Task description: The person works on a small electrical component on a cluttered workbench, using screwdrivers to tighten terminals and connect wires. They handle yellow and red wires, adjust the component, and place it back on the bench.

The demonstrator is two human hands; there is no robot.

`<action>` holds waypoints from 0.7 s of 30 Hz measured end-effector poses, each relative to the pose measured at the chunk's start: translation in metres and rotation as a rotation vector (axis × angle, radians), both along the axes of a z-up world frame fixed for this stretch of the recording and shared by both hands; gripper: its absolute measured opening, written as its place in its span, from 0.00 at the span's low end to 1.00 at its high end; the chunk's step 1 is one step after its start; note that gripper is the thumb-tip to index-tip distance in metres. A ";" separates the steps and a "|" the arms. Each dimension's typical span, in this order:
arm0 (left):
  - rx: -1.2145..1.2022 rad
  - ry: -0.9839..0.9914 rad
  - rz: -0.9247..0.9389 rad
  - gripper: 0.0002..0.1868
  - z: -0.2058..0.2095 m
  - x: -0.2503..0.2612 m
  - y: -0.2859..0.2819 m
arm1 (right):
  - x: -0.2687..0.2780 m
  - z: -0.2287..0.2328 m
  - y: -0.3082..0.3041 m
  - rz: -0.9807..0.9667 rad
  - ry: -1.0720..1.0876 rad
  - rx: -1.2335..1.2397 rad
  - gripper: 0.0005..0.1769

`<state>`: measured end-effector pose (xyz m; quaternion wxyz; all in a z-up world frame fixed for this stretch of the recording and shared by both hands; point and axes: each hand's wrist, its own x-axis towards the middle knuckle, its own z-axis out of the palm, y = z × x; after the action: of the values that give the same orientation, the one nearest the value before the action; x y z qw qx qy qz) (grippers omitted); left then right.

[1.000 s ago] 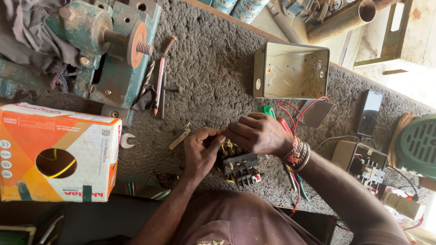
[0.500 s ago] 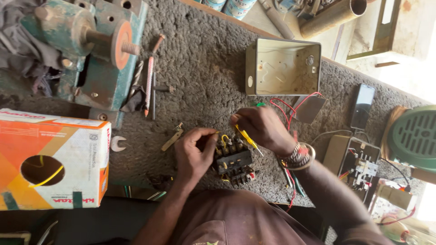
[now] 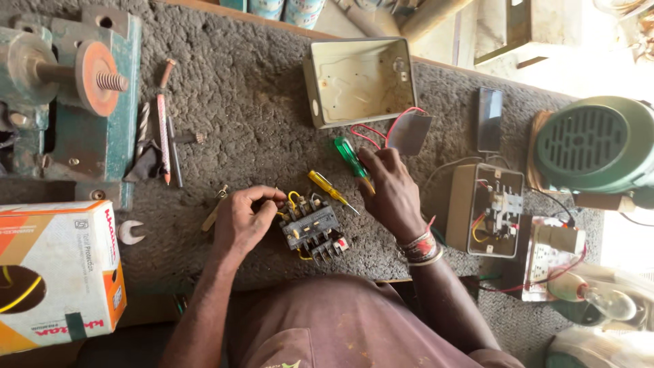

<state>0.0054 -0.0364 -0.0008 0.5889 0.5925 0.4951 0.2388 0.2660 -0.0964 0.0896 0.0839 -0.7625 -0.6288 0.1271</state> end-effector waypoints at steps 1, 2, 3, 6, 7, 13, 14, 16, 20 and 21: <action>-0.014 0.024 -0.035 0.12 -0.001 -0.001 0.000 | 0.003 -0.001 -0.003 -0.015 -0.048 0.001 0.32; -0.019 0.049 -0.065 0.12 0.000 -0.003 0.001 | 0.007 -0.001 -0.005 -0.025 -0.093 0.000 0.31; -0.024 0.075 -0.095 0.12 -0.001 -0.005 0.003 | 0.009 -0.002 -0.006 -0.035 -0.137 -0.001 0.31; -0.014 0.099 -0.153 0.13 -0.004 -0.007 0.007 | 0.010 -0.004 -0.007 -0.020 -0.203 -0.071 0.33; -0.008 0.097 -0.167 0.13 -0.005 -0.007 0.006 | 0.009 0.001 -0.008 -0.014 -0.227 -0.072 0.29; 0.130 0.031 -0.211 0.14 -0.006 -0.015 0.009 | -0.012 0.073 -0.030 -0.362 -0.028 0.124 0.21; 0.130 0.042 -0.223 0.14 -0.006 -0.016 0.009 | -0.017 0.087 -0.042 -0.384 0.327 0.284 0.16; 0.131 0.063 -0.248 0.15 -0.006 -0.017 0.013 | -0.026 0.098 -0.052 -0.248 0.695 0.645 0.16; -0.010 0.229 -0.387 0.15 -0.001 -0.018 0.029 | -0.063 0.078 -0.043 -0.072 -0.035 0.836 0.27; -0.039 0.225 -0.418 0.15 -0.001 -0.018 0.032 | -0.078 0.068 -0.039 0.019 0.256 0.755 0.21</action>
<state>-0.0127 -0.0041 -0.0013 0.5778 0.6936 0.4287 0.0345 0.1880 -0.1356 0.1576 0.4349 -0.6502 -0.6227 -0.0181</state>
